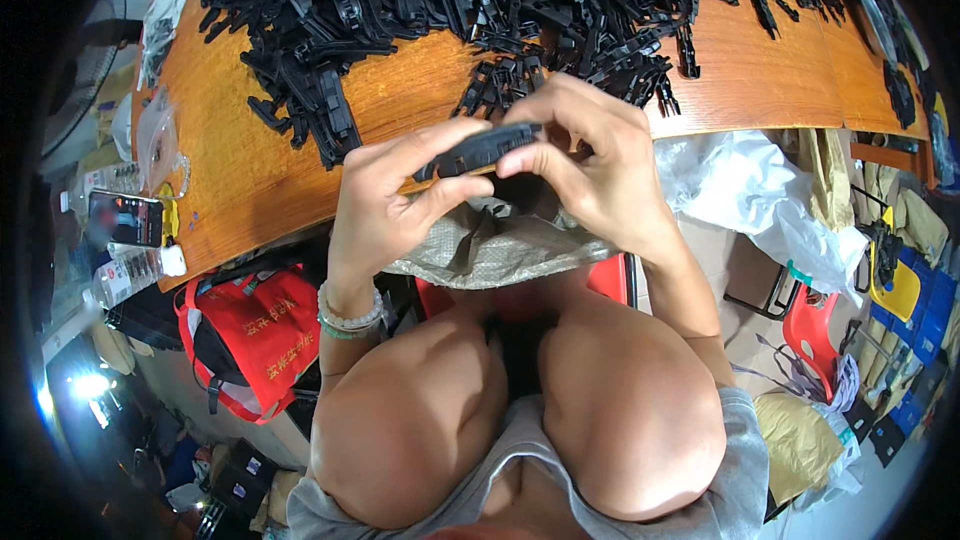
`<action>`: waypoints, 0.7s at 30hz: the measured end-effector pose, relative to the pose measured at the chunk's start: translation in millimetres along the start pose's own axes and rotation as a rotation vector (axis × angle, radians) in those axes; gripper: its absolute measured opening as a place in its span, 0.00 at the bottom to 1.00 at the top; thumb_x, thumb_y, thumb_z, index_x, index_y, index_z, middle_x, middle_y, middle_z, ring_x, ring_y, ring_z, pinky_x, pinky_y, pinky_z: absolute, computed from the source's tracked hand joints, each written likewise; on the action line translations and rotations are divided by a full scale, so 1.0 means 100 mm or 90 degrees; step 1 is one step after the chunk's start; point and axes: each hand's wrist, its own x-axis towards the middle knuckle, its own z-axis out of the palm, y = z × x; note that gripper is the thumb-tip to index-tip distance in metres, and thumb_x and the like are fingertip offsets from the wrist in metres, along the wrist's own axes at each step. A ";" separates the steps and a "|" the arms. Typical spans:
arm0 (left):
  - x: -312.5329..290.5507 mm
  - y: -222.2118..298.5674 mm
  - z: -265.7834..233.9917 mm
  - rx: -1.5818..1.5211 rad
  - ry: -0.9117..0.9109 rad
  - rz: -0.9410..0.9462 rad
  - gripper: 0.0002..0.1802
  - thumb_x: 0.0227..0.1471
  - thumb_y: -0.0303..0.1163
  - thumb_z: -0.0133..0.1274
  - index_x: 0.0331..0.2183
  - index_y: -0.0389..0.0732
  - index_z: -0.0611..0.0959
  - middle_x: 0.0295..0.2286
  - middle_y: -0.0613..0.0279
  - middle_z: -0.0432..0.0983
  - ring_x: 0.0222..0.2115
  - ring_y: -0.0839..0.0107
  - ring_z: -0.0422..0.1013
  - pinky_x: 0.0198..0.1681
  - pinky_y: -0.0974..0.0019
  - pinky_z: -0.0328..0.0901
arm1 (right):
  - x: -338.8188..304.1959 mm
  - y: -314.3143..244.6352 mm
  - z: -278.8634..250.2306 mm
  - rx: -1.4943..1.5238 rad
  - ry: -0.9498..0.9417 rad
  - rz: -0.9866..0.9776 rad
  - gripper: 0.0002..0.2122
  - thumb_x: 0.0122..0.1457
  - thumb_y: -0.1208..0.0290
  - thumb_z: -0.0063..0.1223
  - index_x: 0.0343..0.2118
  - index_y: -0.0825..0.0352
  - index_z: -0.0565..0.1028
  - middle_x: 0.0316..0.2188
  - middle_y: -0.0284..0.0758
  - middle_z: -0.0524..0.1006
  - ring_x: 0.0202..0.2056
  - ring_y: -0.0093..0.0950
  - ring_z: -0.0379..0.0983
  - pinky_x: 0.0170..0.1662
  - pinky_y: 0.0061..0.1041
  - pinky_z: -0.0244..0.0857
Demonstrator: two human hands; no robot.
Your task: The person assembles plastic components by fitting and snapping pieces together by hand, then drops the assembled parts into a bag.
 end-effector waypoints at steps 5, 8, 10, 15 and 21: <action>0.12 -0.27 -0.33 0.346 0.174 0.110 0.08 0.42 0.24 0.56 0.30 0.34 0.80 0.29 0.55 0.75 0.29 0.58 0.71 0.33 0.64 0.67 | -0.11 0.01 0.00 -0.060 -0.203 -0.004 0.10 0.44 0.76 0.60 0.31 0.72 0.76 0.26 0.40 0.74 0.29 0.38 0.71 0.34 0.30 0.65; 0.27 -0.45 -0.49 0.630 0.169 0.097 0.08 0.43 0.22 0.52 0.31 0.35 0.80 0.32 0.57 0.72 0.36 0.59 0.67 0.39 0.62 0.63 | -0.13 0.01 -0.04 -0.035 -0.193 0.023 0.08 0.47 0.77 0.58 0.32 0.71 0.75 0.27 0.39 0.75 0.28 0.34 0.72 0.34 0.26 0.66; 0.30 -0.58 -0.60 0.722 0.142 0.089 0.08 0.43 0.23 0.53 0.31 0.36 0.80 0.33 0.58 0.71 0.38 0.60 0.66 0.42 0.61 0.60 | -0.10 0.02 -0.15 -0.038 -0.081 0.049 0.05 0.49 0.78 0.55 0.30 0.72 0.75 0.26 0.39 0.75 0.29 0.34 0.72 0.33 0.26 0.66; 0.29 -0.53 -0.58 0.702 0.107 0.099 0.06 0.42 0.22 0.53 0.29 0.35 0.78 0.33 0.58 0.71 0.38 0.61 0.66 0.42 0.62 0.60 | 0.17 0.72 -0.86 -0.267 0.456 0.129 0.07 0.55 0.78 0.47 0.34 0.65 0.78 0.30 0.36 0.77 0.30 0.31 0.73 0.33 0.24 0.65; 0.18 -0.30 -0.37 0.494 0.108 0.060 0.06 0.43 0.19 0.52 0.29 0.33 0.74 0.32 0.52 0.72 0.34 0.56 0.68 0.39 0.61 0.63 | 0.31 1.78 -1.74 -0.762 0.486 0.125 0.11 0.52 0.62 0.53 0.34 0.62 0.80 0.36 0.42 0.76 0.38 0.41 0.73 0.44 0.36 0.63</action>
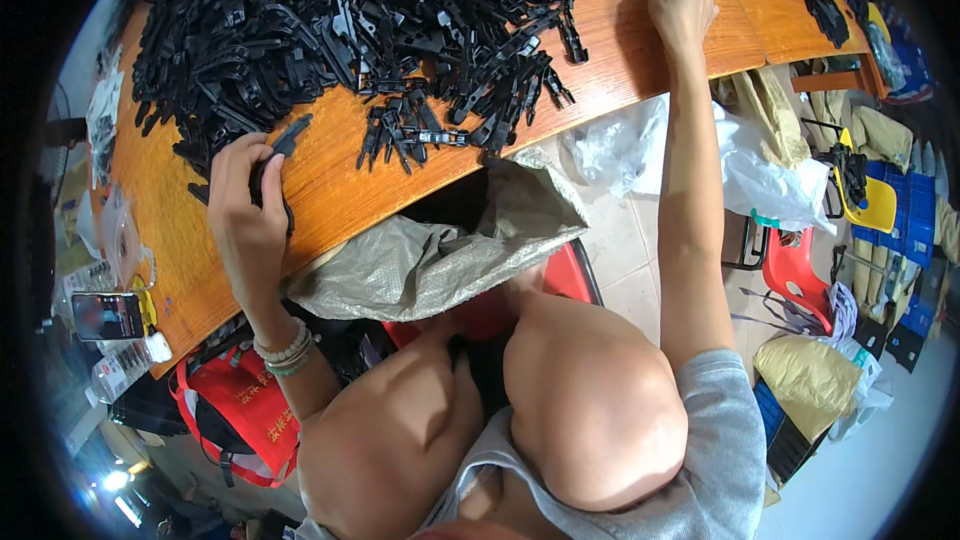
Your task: The person assembles plastic components by fitting and snapping pieces together by hand, then drops the assembled parts into a bag.
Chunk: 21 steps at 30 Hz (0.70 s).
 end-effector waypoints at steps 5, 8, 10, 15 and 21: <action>-0.04 0.22 -0.04 -0.103 0.008 -0.082 0.05 0.45 0.19 0.51 0.30 0.32 0.74 0.32 0.49 0.73 0.33 0.55 0.71 0.38 0.63 0.65 | -0.04 -0.02 -0.03 0.101 -0.171 0.161 0.12 0.49 0.62 0.57 0.32 0.64 0.80 0.33 0.45 0.77 0.36 0.43 0.73 0.41 0.34 0.65; -0.04 0.29 -0.04 -0.162 0.020 -0.106 0.05 0.45 0.18 0.51 0.30 0.32 0.74 0.32 0.50 0.74 0.32 0.57 0.72 0.37 0.65 0.65 | -0.13 -0.07 -0.13 0.133 -0.110 0.102 0.11 0.50 0.63 0.57 0.30 0.65 0.80 0.30 0.45 0.77 0.33 0.43 0.74 0.39 0.35 0.65; -0.06 0.30 -0.03 -0.182 0.024 -0.114 0.06 0.46 0.17 0.51 0.30 0.33 0.74 0.31 0.51 0.74 0.32 0.58 0.72 0.37 0.66 0.66 | -0.20 -0.14 -0.18 0.150 -0.084 0.087 0.10 0.50 0.63 0.57 0.30 0.66 0.80 0.29 0.45 0.77 0.33 0.43 0.74 0.38 0.35 0.65; -0.11 0.29 -0.02 -0.204 0.039 -0.109 0.07 0.46 0.17 0.52 0.31 0.34 0.74 0.32 0.52 0.75 0.33 0.60 0.73 0.38 0.67 0.66 | -0.27 -0.15 -0.26 0.201 -0.089 0.128 0.09 0.52 0.66 0.54 0.31 0.66 0.79 0.31 0.45 0.77 0.33 0.41 0.74 0.37 0.33 0.65; -0.15 0.26 0.02 -0.269 0.052 -0.136 0.07 0.46 0.17 0.51 0.32 0.34 0.74 0.32 0.52 0.76 0.33 0.62 0.74 0.38 0.67 0.66 | -0.28 -0.13 -0.26 0.138 -0.067 0.067 0.08 0.53 0.68 0.53 0.29 0.68 0.78 0.29 0.44 0.77 0.30 0.41 0.73 0.36 0.33 0.65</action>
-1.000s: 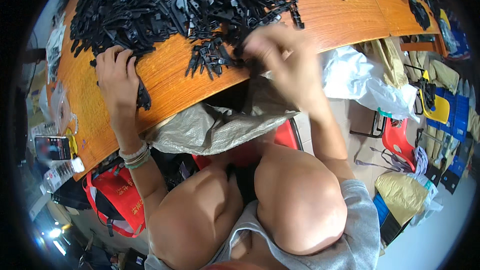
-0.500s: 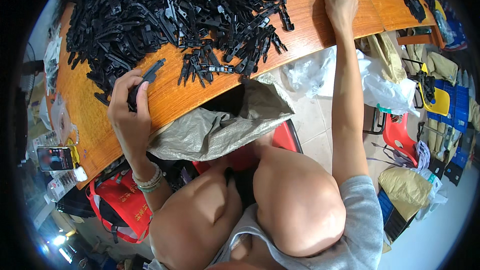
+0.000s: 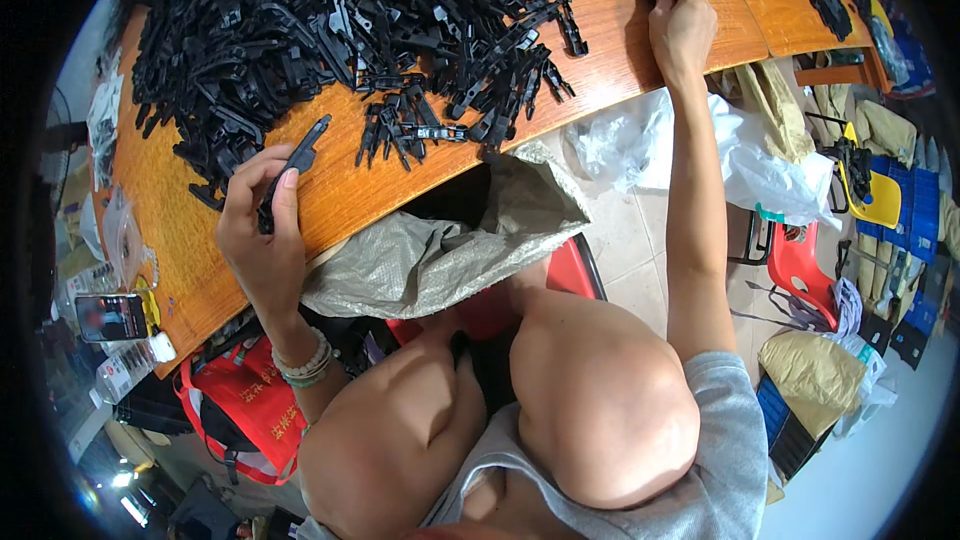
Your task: The person assembles plastic components by fitting and snapping pieces together by hand, then drops the assembled parts into a bag.
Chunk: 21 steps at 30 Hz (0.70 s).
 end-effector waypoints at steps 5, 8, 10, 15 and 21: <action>-0.03 -0.01 0.00 -0.004 -0.004 -0.010 0.06 0.46 0.17 0.51 0.31 0.34 0.74 0.32 0.53 0.76 0.32 0.63 0.74 0.37 0.68 0.66 | 0.03 -0.08 -0.12 0.029 -0.052 -0.013 0.09 0.52 0.67 0.55 0.31 0.67 0.78 0.29 0.42 0.77 0.30 0.40 0.74 0.37 0.33 0.65; -0.03 0.05 0.01 -0.013 -0.012 -0.031 0.06 0.46 0.17 0.51 0.31 0.34 0.74 0.31 0.53 0.76 0.31 0.64 0.74 0.36 0.69 0.66 | 0.08 -0.08 -0.18 0.024 -0.166 -0.006 0.11 0.51 0.65 0.56 0.33 0.68 0.78 0.29 0.43 0.77 0.31 0.38 0.75 0.37 0.32 0.66; -0.03 0.05 0.02 -0.008 -0.018 -0.047 0.06 0.46 0.17 0.51 0.30 0.34 0.75 0.31 0.53 0.76 0.31 0.64 0.74 0.35 0.69 0.66 | 0.11 -0.08 -0.20 0.005 -0.208 0.007 0.13 0.51 0.64 0.57 0.34 0.68 0.77 0.30 0.44 0.77 0.31 0.36 0.75 0.37 0.31 0.66; -0.05 0.00 0.01 -0.003 -0.015 0.007 0.06 0.46 0.18 0.52 0.31 0.34 0.74 0.31 0.52 0.76 0.31 0.64 0.74 0.35 0.69 0.66 | 0.12 0.03 -0.15 0.138 -0.212 0.066 0.15 0.52 0.65 0.57 0.35 0.75 0.75 0.26 0.39 0.78 0.28 0.29 0.75 0.37 0.25 0.67; -0.03 -0.01 0.04 -0.008 -0.013 0.017 0.06 0.46 0.18 0.52 0.31 0.34 0.74 0.31 0.53 0.76 0.30 0.67 0.74 0.33 0.71 0.66 | 0.13 -0.03 -0.31 0.264 -0.302 0.183 0.14 0.49 0.67 0.60 0.34 0.73 0.77 0.24 0.33 0.77 0.24 0.20 0.71 0.31 0.17 0.65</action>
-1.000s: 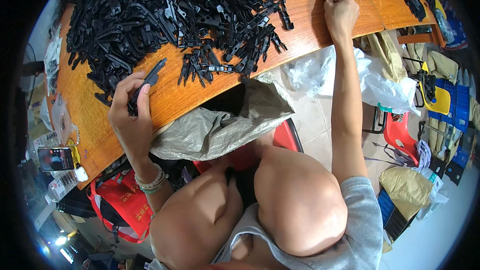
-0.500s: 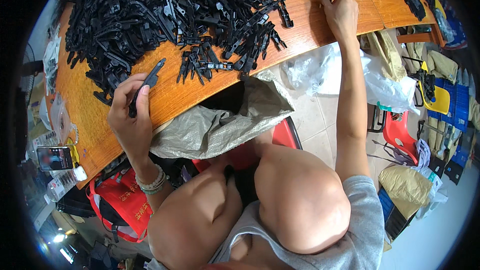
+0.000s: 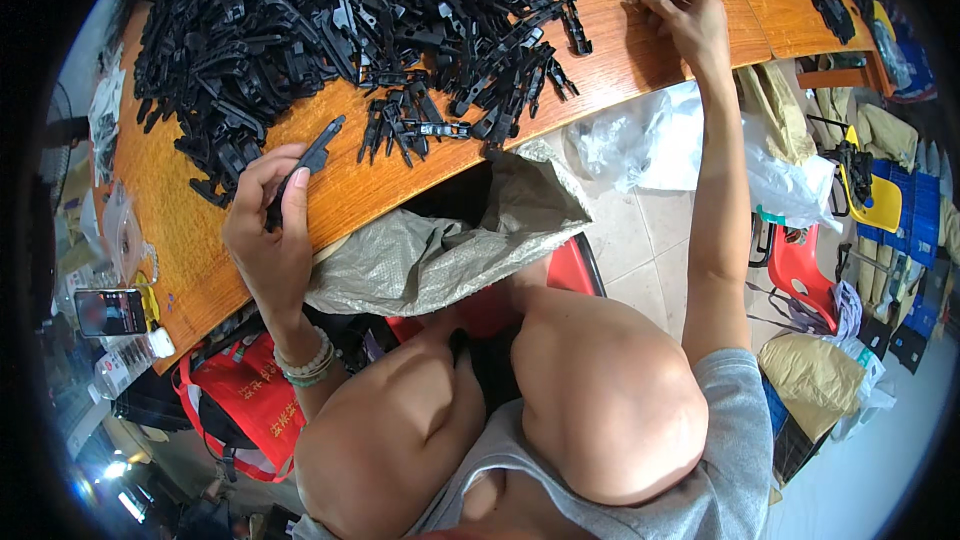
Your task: The person assembles plastic components by fitting and snapping pieces together by hand, then drops the assembled parts into a bag.
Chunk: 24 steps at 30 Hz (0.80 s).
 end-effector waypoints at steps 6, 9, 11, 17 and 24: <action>-0.06 0.04 0.03 -0.096 0.011 -0.139 0.05 0.48 0.18 0.51 0.31 0.33 0.74 0.32 0.56 0.77 0.26 0.78 0.73 0.28 0.76 0.65 | -0.27 -0.24 0.21 0.176 0.203 -0.158 0.09 0.53 0.70 0.58 0.35 0.67 0.80 0.21 0.26 0.76 0.24 0.13 0.68 0.26 0.13 0.59; -0.05 0.13 0.08 -0.214 0.000 -0.196 0.05 0.52 0.17 0.45 0.34 0.30 0.71 0.32 0.51 0.75 0.29 0.69 0.75 0.35 0.72 0.69 | -0.56 -0.60 0.39 0.433 0.003 -0.051 0.12 0.55 0.73 0.54 0.42 0.71 0.75 0.25 0.30 0.75 0.22 0.14 0.66 0.23 0.12 0.58; -0.03 0.14 0.12 -0.246 -0.022 -0.219 0.04 0.52 0.17 0.44 0.34 0.30 0.71 0.30 0.51 0.75 0.28 0.69 0.75 0.33 0.72 0.69 | -0.77 -0.86 0.52 0.562 -0.118 -0.012 0.14 0.58 0.73 0.50 0.45 0.72 0.71 0.29 0.33 0.74 0.21 0.15 0.65 0.20 0.12 0.57; -0.02 0.15 0.12 -0.457 -0.079 -0.336 0.04 0.52 0.19 0.46 0.32 0.30 0.70 0.26 0.51 0.73 0.23 0.70 0.74 0.26 0.73 0.69 | -1.25 -1.40 0.81 0.587 -0.398 -0.055 0.13 0.59 0.77 0.45 0.47 0.72 0.69 0.30 0.35 0.74 0.19 0.14 0.62 0.20 0.11 0.57; -0.02 0.15 0.04 -0.551 -0.143 -0.425 0.10 0.53 0.22 0.44 0.38 0.25 0.72 0.28 0.48 0.75 0.19 0.67 0.72 0.22 0.71 0.68 | -1.31 -1.45 0.97 0.318 -0.359 -0.408 0.06 0.50 0.82 0.55 0.33 0.71 0.75 0.26 0.35 0.76 0.21 0.23 0.71 0.25 0.19 0.66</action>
